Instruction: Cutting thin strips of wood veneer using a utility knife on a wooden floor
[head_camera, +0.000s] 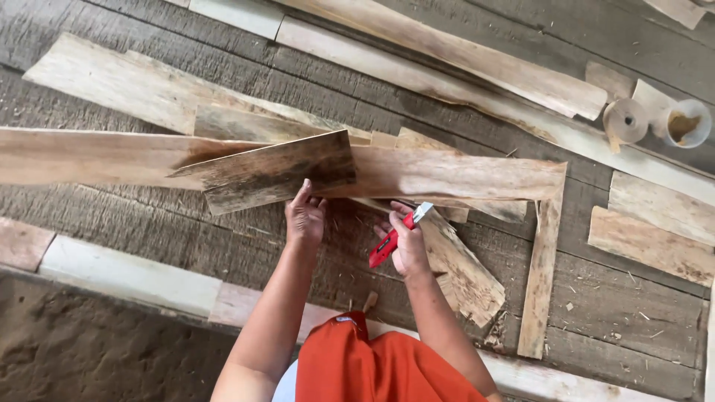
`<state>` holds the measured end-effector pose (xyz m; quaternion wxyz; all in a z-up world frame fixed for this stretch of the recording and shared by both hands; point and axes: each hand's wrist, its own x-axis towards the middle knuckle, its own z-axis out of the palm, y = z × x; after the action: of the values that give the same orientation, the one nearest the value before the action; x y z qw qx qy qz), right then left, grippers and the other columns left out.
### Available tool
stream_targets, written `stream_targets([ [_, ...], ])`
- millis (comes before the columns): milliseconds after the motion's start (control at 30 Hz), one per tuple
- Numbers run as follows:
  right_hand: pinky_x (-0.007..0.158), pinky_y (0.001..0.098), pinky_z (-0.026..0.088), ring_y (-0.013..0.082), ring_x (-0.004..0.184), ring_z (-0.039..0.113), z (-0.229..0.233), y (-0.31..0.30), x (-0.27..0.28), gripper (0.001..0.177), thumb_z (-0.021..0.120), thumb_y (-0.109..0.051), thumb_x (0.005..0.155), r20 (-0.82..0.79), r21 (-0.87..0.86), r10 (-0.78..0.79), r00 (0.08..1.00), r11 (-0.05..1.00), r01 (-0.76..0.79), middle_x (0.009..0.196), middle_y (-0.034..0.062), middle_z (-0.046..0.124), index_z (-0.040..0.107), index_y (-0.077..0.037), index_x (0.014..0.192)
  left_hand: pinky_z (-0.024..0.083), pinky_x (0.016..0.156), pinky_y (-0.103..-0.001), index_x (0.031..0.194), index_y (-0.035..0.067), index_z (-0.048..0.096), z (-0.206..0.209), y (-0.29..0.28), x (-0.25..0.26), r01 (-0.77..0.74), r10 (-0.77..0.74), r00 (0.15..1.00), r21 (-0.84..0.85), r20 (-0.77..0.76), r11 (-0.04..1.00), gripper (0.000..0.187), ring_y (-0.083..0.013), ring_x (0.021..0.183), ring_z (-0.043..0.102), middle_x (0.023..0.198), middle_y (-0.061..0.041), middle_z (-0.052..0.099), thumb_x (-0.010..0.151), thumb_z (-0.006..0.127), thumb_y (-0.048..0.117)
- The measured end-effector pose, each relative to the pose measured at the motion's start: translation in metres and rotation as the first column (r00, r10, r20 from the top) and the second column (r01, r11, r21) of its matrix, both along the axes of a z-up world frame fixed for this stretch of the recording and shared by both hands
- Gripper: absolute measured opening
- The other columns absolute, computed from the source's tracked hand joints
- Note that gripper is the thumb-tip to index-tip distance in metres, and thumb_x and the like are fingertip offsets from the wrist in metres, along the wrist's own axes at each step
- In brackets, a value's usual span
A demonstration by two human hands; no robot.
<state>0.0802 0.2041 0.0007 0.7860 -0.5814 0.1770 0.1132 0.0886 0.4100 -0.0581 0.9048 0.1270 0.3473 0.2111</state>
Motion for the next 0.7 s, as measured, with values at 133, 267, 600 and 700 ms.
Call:
stream_targets([
  [133, 0.087, 0.0520, 0.059, 0.0352, 0.099, 0.069, -0.005, 0.008, 0.019, 0.030, 0.070, -0.015, 0.094, -0.103, 0.083, -0.118, 0.988, 0.988, 0.127, 0.107, 0.0100, 0.059, 0.062, -0.009, 0.122, 0.045, 0.106, -0.057, 0.121, 0.005, 0.069, -0.020, 0.002, 0.026, 0.033, -0.035, 0.998, -0.037, -0.053, 0.999, 0.049, -0.0344, 0.113, 0.068, 0.116, -0.016, 0.071, 0.078, 0.093, 0.013],
  [267, 0.072, 0.0512, 0.063, 0.0359, 0.085, 0.072, -0.049, 0.003, 0.036, 0.032, 0.081, -0.016, 0.087, -0.239, 0.041, -0.260, 0.935, 0.960, 0.278, 0.099, 0.0147, 0.068, 0.063, -0.011, 0.112, 0.053, 0.096, -0.062, 0.116, -0.001, 0.072, -0.018, 0.007, 0.037, 0.004, -0.007, 0.984, -0.016, -0.179, 1.000, 0.047, -0.0386, 0.103, 0.072, 0.108, -0.022, 0.074, 0.076, 0.093, 0.009],
  [600, 0.074, 0.0545, 0.061, 0.0339, 0.081, 0.071, -0.134, -0.012, 0.079, 0.033, 0.081, -0.010, 0.087, -0.161, -0.083, -0.410, 0.898, 0.912, 0.401, 0.097, 0.0175, 0.069, 0.064, -0.002, 0.113, 0.058, 0.094, -0.052, 0.113, 0.001, 0.073, 0.018, 0.010, 0.083, -0.011, 0.027, 0.967, 0.064, -0.253, 0.998, 0.042, -0.0329, 0.101, 0.074, 0.107, -0.017, 0.075, 0.076, 0.090, 0.006],
  [700, 0.075, 0.0553, 0.062, 0.0338, 0.082, 0.072, -0.098, 0.004, 0.098, 0.029, 0.078, -0.008, 0.089, -0.106, -0.078, -0.414, 0.904, 0.910, 0.408, 0.096, 0.0174, 0.069, 0.064, -0.002, 0.114, 0.046, 0.102, -0.054, 0.117, 0.002, 0.072, 0.028, 0.014, 0.098, 0.081, -0.060, 0.963, 0.068, -0.262, 0.994, 0.046, -0.0325, 0.109, 0.068, 0.113, -0.016, 0.072, 0.078, 0.092, 0.016],
])
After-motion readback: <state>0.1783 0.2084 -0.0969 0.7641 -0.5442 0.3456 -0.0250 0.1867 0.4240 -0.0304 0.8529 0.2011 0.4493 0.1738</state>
